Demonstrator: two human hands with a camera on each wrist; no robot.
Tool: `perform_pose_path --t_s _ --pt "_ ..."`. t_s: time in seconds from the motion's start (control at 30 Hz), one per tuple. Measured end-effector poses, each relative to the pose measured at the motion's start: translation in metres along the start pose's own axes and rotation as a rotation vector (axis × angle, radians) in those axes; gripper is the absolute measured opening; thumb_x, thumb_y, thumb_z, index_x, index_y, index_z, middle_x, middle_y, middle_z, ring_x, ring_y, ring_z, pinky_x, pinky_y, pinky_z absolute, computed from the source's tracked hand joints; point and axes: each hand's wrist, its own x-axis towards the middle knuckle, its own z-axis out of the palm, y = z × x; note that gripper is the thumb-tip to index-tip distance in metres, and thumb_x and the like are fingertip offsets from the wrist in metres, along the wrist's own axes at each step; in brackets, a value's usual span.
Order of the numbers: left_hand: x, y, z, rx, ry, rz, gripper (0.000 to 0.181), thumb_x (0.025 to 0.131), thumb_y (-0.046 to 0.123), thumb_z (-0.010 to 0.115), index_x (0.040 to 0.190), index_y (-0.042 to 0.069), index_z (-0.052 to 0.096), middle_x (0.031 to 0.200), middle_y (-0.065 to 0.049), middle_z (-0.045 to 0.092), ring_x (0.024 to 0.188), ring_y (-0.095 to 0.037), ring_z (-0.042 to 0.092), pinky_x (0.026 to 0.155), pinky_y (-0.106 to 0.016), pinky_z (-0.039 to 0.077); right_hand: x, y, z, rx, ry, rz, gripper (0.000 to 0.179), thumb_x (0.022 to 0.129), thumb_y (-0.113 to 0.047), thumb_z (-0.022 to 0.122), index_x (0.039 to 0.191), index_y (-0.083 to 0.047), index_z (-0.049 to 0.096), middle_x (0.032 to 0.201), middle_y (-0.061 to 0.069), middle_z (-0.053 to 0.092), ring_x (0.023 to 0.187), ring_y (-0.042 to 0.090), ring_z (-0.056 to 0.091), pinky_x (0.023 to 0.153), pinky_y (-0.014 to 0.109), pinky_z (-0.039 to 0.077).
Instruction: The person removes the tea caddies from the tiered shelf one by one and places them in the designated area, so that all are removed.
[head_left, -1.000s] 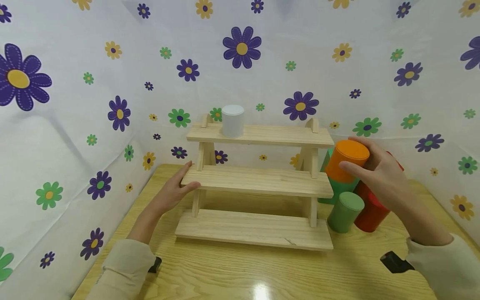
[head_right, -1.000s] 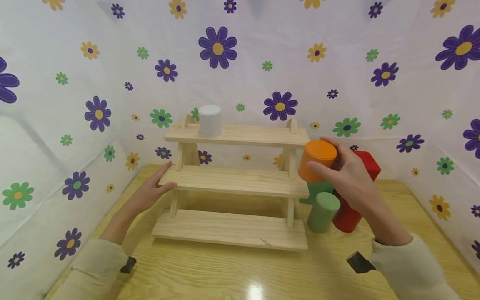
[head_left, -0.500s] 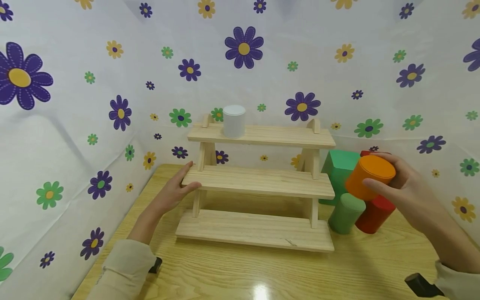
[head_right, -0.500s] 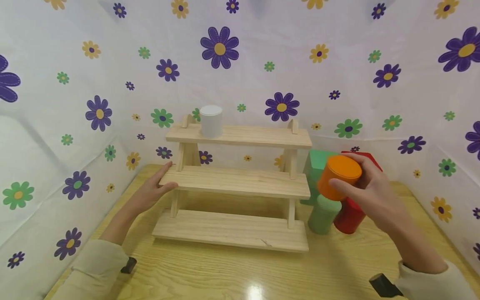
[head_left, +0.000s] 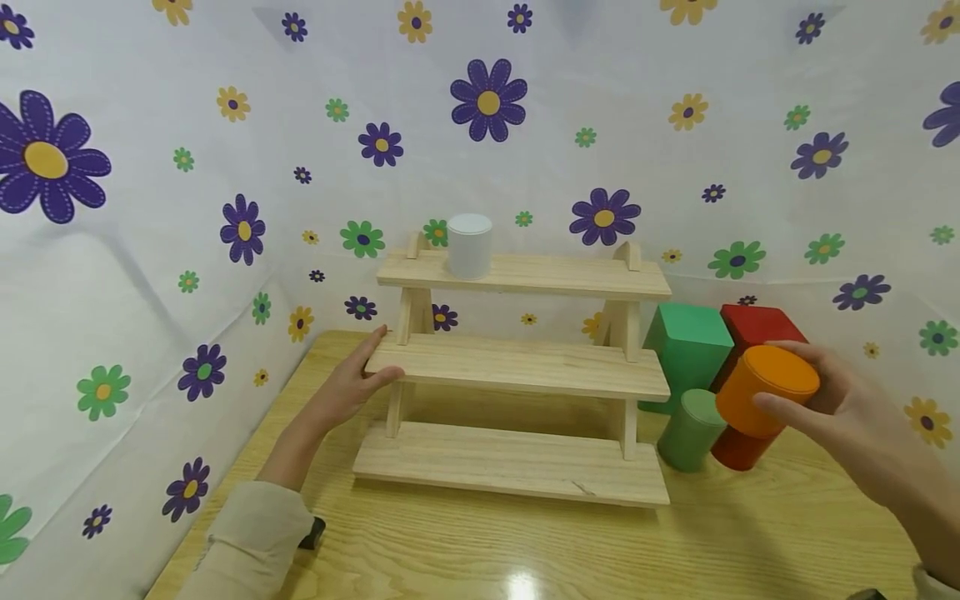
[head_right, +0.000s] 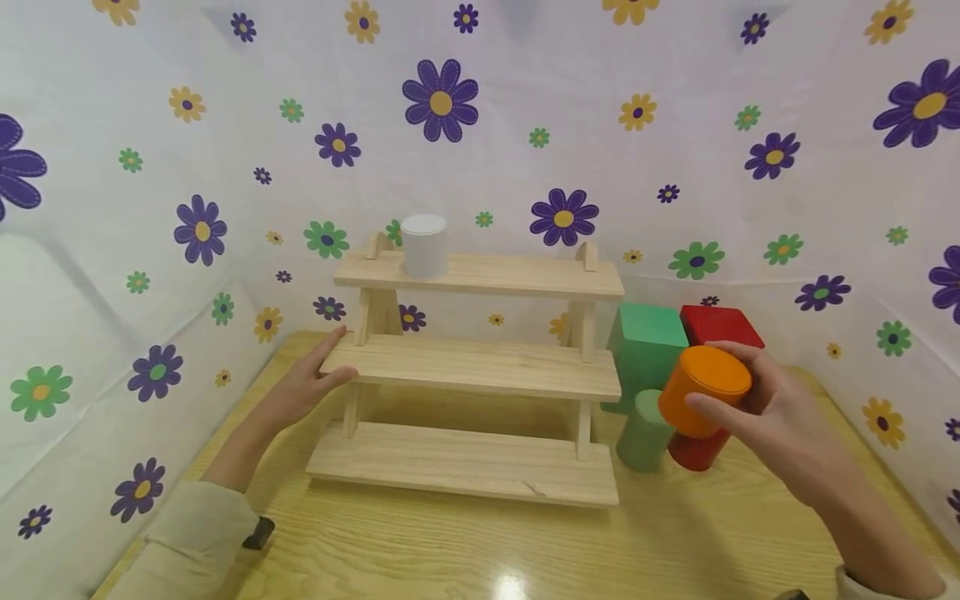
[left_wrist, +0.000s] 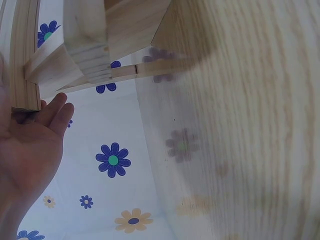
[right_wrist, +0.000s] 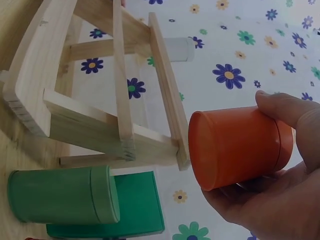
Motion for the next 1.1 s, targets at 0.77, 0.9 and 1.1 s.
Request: perform_pose_path --t_s 0.77,0.9,1.1 --pt "-0.001 0.001 0.001 -0.004 -0.004 -0.007 0.087 0.105 0.039 0.061 0.167 0.012 0.007 0.172 -0.015 0.009 0.154 -0.041 0.019 0.12 -0.058 0.026 -0.03 0.037 0.03 0.119 -0.195 0.003 0.052 0.098 0.003 0.067 0.142 -0.001 0.041 0.121 -0.008 0.062 0.098 0.014 0.067 0.078 0.026 0.06" --pt "-0.002 0.003 0.001 -0.004 -0.003 -0.008 0.086 0.105 0.038 0.061 0.167 0.012 0.008 0.171 -0.017 0.01 0.153 -0.043 0.021 0.119 -0.059 0.026 -0.031 0.041 0.035 0.087 -0.194 0.039 0.057 0.098 -0.002 0.07 0.144 0.003 0.038 0.122 -0.007 0.059 0.1 0.013 0.066 0.079 0.024 0.059" --pt "-0.002 0.004 0.001 -0.014 -0.004 -0.014 0.086 0.105 0.038 0.062 0.168 0.013 0.007 0.171 -0.018 0.01 0.152 -0.044 0.022 0.119 -0.059 0.026 -0.034 0.046 0.041 0.069 -0.21 0.081 0.06 0.098 -0.006 0.071 0.147 0.002 0.038 0.128 0.007 0.056 0.099 0.01 0.064 0.079 0.024 0.059"
